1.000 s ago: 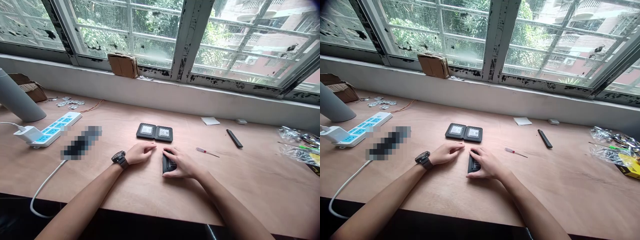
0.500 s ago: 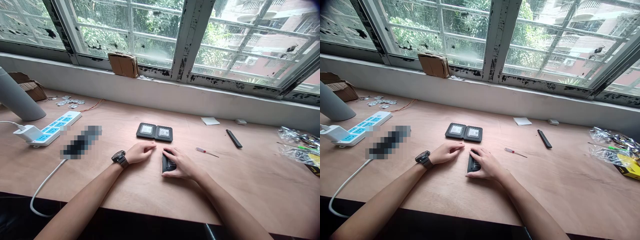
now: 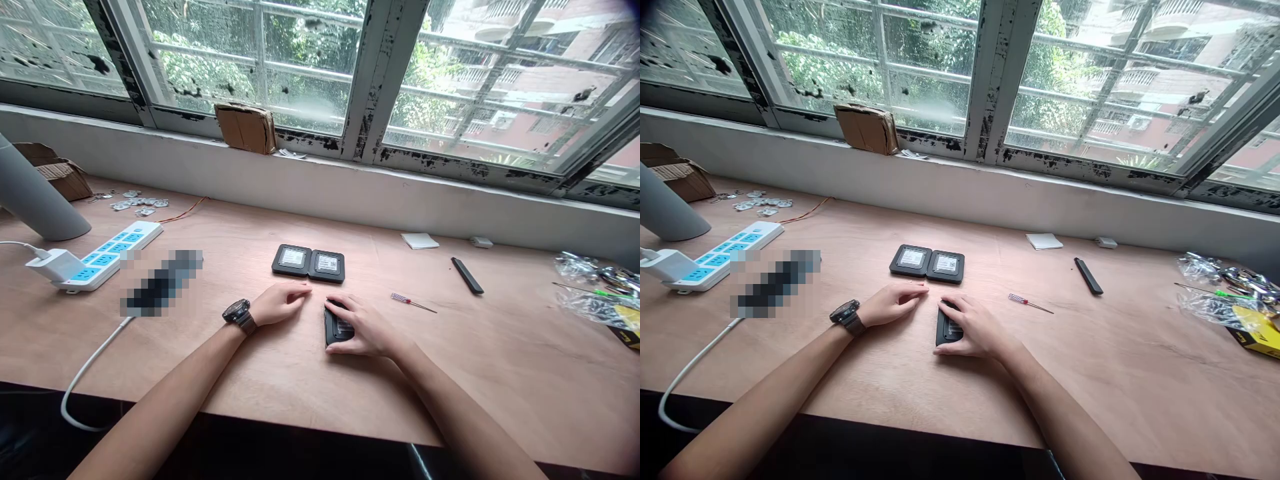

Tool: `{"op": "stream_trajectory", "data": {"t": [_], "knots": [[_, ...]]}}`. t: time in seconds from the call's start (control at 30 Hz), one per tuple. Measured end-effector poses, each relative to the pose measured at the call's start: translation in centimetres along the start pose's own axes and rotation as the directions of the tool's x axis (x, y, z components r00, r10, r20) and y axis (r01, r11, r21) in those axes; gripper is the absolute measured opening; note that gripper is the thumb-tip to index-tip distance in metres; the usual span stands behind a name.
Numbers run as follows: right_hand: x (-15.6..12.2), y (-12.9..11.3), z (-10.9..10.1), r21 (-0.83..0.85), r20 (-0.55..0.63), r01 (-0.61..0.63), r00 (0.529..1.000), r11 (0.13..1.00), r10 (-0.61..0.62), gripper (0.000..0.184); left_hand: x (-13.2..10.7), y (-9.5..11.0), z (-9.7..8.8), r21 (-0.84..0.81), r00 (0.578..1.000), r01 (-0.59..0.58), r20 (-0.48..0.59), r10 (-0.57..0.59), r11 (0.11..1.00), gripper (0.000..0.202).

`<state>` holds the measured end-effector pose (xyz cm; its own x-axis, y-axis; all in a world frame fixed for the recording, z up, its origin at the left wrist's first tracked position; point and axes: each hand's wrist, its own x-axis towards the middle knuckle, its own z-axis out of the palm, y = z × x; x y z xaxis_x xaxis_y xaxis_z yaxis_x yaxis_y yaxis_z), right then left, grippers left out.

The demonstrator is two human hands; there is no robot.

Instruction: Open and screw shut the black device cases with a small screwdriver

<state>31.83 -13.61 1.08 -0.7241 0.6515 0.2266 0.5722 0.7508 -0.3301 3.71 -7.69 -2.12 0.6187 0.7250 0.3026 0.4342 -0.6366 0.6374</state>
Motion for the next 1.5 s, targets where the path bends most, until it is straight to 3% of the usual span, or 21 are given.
{"op": "stream_trajectory", "data": {"t": [0.27,0.37,0.43,0.53,0.63,0.73,0.87,1.1,1.5], "knots": [[-0.7,0.6,-0.7,0.044,0.043,-0.032,0.999,0.998,0.03,0.108,0.1,0.0,0.0,0.005,1.0,-0.013,-0.015,0.013,1.0,0.034],[-2.6,1.5,-1.4,-0.001,0.03,-0.078,0.997,0.997,0.078,0.117,0.1,0.2,-0.1,0.13,0.997,-0.033,-0.069,0.043,0.991,0.031],[-4.5,2.2,-1.5,-0.047,0.007,-0.102,0.995,0.994,0.102,0.12,-0.1,1.1,-0.1,0.255,0.984,-0.087,-0.128,0.123,0.963,0.028],[-7.3,3.0,-1.0,-0.107,-0.04,-0.156,0.988,0.982,0.152,0.121,-0.7,3.6,0.8,0.384,0.934,-0.261,-0.133,0.332,0.886,0.026],[-8.7,3.2,-0.4,-0.139,-0.082,-0.192,0.98,0.971,0.182,0.124,-1.4,6.2,2.8,0.452,0.864,-0.427,-0.05,0.5,0.783,0.046],[-8.3,2.9,0.0,-0.151,-0.063,-0.165,0.986,0.975,0.157,0.124,-1.9,7.3,5.0,0.503,0.817,-0.517,0.048,0.575,0.692,0.052],[-6.9,2.3,0.0,-0.141,0.045,-0.114,0.992,0.983,0.121,0.105,-2.2,6.9,6.4,0.543,0.784,-0.561,0.107,0.611,0.625,0.029],[-6.8,2.2,-0.1,-0.134,0.104,-0.113,0.986,0.985,0.128,0.095,-2.4,7.6,5.9,0.585,0.808,-0.55,0.192,0.557,0.596,0.033],[-7.2,2.2,0.4,-0.141,0.091,-0.176,0.978,0.974,0.19,0.095,-2.5,7.3,6.5,0.539,0.835,-0.522,0.164,0.526,0.661,0.032]]}}
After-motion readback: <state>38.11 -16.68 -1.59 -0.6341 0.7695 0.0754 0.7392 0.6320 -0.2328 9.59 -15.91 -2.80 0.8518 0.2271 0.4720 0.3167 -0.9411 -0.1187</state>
